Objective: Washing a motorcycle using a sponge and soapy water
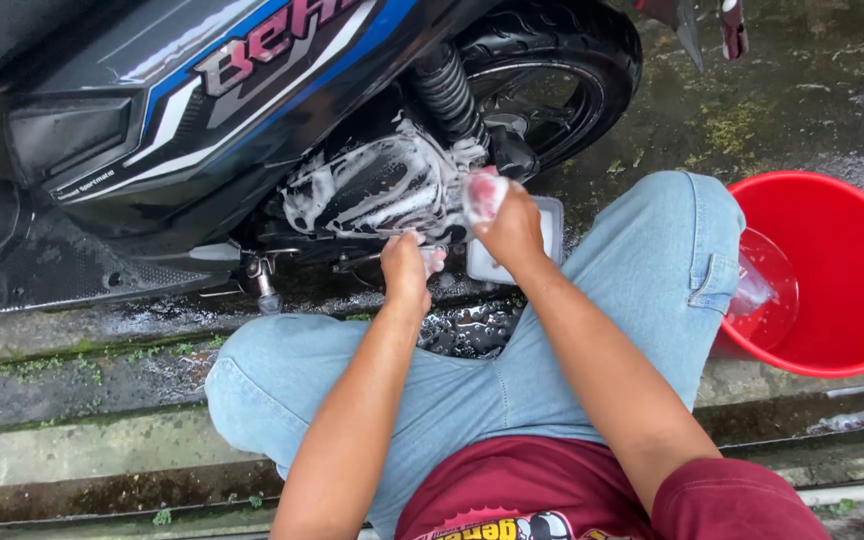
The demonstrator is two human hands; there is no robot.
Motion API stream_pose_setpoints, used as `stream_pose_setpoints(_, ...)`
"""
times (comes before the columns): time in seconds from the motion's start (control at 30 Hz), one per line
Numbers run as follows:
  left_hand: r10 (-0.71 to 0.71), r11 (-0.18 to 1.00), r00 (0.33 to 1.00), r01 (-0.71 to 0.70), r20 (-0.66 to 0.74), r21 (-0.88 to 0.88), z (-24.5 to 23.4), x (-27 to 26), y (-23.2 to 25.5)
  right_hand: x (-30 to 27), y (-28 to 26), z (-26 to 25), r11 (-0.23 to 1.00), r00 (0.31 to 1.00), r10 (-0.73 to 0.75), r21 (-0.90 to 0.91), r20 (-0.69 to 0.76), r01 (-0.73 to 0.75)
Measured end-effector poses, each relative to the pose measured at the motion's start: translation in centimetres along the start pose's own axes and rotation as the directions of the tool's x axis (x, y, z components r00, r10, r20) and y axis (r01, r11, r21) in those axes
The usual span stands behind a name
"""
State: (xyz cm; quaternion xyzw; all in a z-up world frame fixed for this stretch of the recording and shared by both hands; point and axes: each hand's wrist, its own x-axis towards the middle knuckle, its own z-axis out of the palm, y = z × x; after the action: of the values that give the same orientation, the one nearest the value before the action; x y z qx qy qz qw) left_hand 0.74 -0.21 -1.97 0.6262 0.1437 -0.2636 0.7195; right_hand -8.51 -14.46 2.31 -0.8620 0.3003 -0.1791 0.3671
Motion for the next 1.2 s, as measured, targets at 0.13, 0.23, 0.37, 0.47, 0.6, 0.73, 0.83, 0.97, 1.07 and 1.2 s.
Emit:
stream_pose_setpoints(0.13,0.028,0.998,1.000,-0.028,0.004,0.058,0.3,-1.1,0.8,-0.4,-0.5,-0.2,0.988,0.996,-0.082,0.126,-0.041,0.087)
stream_pose_setpoints(0.23,0.065,0.995,0.998,-0.064,-0.002,0.073,0.1,-1.3,-0.1,-1.4,0.2,1.4,0.926,0.987,-0.157,0.350,0.014,0.142)
stream_pose_setpoints(0.37,0.163,0.983,0.986,-0.164,0.021,0.087,0.5,-2.1,0.4,-1.9,-3.2,-0.8,0.882,0.979,-0.134,0.433,-0.151,0.187)
stream_pose_setpoints(0.47,0.161,0.977,0.987,-0.160,0.008,0.144,0.5,-2.9,0.9,-1.4,-3.7,-1.3,0.764,0.944,0.331,0.593,-0.019,-0.256)
stream_pose_setpoints(0.6,0.166,0.971,0.986,-0.162,-0.005,0.173,0.1,-2.7,0.9,-2.7,-3.4,0.2,0.861,0.980,0.185,0.470,0.073,-0.198)
stream_pose_setpoints(0.73,0.186,0.881,0.981,-0.192,0.056,0.432,0.0,-2.8,0.7,-2.6,-2.9,0.2,0.774,0.970,0.186,0.584,0.159,-0.244)
stream_pose_setpoints(0.83,0.142,0.825,0.981,-0.193,0.135,0.532,0.1,-3.0,0.5,-1.5,-2.5,0.0,0.754,0.946,0.266,0.572,0.185,-0.323)
stream_pose_setpoints(0.97,0.110,0.855,0.974,-0.195,0.199,0.481,0.2,-3.3,0.5,-0.4,-1.5,0.5,0.754,0.907,0.375,0.506,0.191,-0.418)
stream_pose_setpoints(1.07,0.074,0.936,0.965,-0.154,0.251,0.318,-0.3,-5.6,2.1,-1.3,-3.3,-0.6,0.689,0.904,0.338,0.586,0.261,-0.427)
stream_pose_setpoints(1.2,0.091,0.938,0.951,-0.181,0.295,0.297,-0.1,-7.2,3.4,-1.6,-4.6,-2.2,0.641,0.888,0.310,0.615,0.339,-0.458)
